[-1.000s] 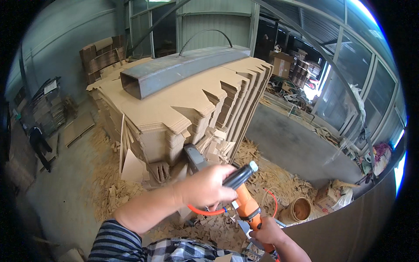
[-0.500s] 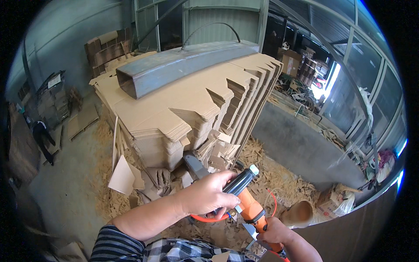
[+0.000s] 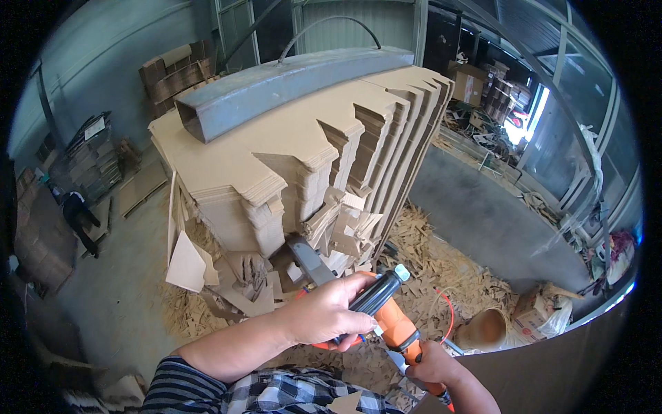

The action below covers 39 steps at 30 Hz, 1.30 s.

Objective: The person uses a pneumatic nail gun to trim the edges of a large stack of cardboard sheets. The person then moves a bucket and repositions the stack of cardboard.

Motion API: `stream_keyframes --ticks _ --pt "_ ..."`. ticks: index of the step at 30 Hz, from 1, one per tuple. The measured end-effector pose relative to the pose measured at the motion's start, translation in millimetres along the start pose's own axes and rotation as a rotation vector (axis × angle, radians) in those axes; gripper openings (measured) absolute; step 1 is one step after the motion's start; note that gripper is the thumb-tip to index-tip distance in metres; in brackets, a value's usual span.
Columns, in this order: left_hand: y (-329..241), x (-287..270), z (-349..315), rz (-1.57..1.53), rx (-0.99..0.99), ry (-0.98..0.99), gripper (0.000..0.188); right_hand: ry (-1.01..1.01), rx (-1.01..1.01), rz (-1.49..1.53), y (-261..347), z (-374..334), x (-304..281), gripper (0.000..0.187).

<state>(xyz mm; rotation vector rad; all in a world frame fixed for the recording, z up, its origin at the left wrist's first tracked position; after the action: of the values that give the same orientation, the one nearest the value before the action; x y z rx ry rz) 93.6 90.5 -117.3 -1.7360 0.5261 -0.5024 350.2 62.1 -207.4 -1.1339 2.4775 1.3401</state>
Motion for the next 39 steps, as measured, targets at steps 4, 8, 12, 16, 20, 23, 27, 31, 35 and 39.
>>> stream_keyframes --ticks 4,8,12,16,20,23,27,31,35,39 --pt "13.0 14.1 15.5 0.111 -0.034 -0.021 0.033 -0.010 0.011 0.101 -53.4 11.5 17.5 0.040" --pt "47.0 25.5 22.6 0.193 -0.113 -0.059 0.018 -0.050 0.072 0.057 -84.2 14.6 41.7 0.042" --pt "42.3 49.4 13.6 0.274 -0.079 0.004 0.034 -0.094 0.069 -0.034 -114.8 8.5 56.7 0.043" --pt "28.7 64.3 -8.2 0.521 0.243 -0.128 0.049 -0.103 -0.119 0.085 -75.0 -8.4 45.4 0.031" --pt "-10.3 60.3 -48.7 0.515 0.195 -0.069 0.051 -0.115 -0.278 0.167 -50.0 -28.1 37.9 0.028" --pt "-27.5 49.9 -73.6 0.412 0.155 -0.056 0.053 -0.091 -0.126 0.000 -21.4 -49.3 41.5 0.030" --pt "-23.2 23.1 -100.5 0.259 0.025 0.010 0.052 -0.016 -0.094 -0.105 12.0 -65.5 69.5 0.034" --pt "-10.9 -5.1 -115.5 0.169 -0.028 0.072 0.052 0.038 -0.076 -0.023 34.8 -67.5 102.0 0.036" --pt "6.7 -4.7 -134.7 0.257 -0.045 0.071 0.052 -0.002 -0.047 -0.092 14.4 -62.7 125.9 0.034" --pt "10.1 12.6 -146.7 0.523 0.248 -0.050 0.054 -0.088 -0.112 -0.015 -8.0 -63.6 146.9 0.030"
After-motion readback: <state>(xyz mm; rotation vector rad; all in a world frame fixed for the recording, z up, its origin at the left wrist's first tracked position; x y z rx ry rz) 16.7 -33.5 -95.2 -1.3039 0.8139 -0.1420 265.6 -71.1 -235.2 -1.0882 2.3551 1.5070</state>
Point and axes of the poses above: each hand's wrist, its own z-axis towards the middle knuckle, its own x-axis out of the palm, y = z × x, the point moved 1 cm from there along z, towards the middle knuckle, and after that the axes turned 14 degrees about z, right-handed, at the moved point
